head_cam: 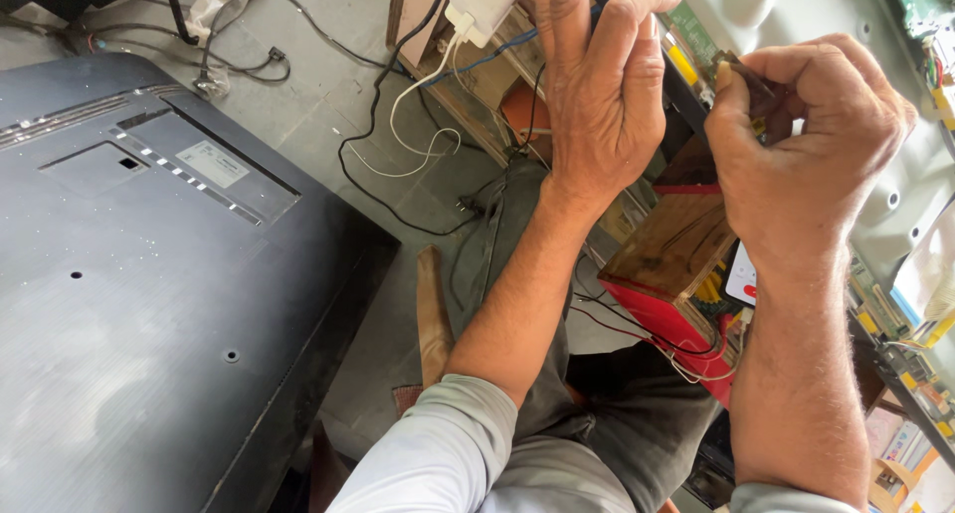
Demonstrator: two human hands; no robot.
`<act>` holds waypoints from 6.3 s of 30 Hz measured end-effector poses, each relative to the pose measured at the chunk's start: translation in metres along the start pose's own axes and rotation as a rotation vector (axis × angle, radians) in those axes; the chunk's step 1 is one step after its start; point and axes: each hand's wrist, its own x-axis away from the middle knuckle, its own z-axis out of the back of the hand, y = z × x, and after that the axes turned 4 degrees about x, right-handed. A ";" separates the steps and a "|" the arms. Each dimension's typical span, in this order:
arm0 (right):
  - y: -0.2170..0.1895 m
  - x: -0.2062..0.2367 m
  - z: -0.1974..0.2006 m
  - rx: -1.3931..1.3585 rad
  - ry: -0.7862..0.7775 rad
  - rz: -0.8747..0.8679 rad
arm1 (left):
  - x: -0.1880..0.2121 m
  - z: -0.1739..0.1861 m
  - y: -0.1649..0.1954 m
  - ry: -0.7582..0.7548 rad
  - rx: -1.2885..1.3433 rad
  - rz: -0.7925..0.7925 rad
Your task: The person sits at a repair bench with a disassembled TV panel and works on the LED backlight strip along its edge. They hold the strip steady with one hand while using a small razor blade in the other hand to scrape and rework contacts on the strip, at one point checking a multimeter placed under the bench before resuming scraping along the strip.
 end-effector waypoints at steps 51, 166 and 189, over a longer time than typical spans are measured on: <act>-0.001 -0.001 -0.002 -0.015 0.008 -0.015 | 0.000 -0.001 0.000 -0.004 0.009 0.010; -0.008 -0.006 -0.001 0.024 -0.006 -0.104 | 0.001 -0.004 -0.004 -0.018 -0.004 0.020; -0.008 -0.009 -0.003 -0.018 -0.021 -0.100 | 0.001 -0.004 -0.004 -0.027 -0.029 0.019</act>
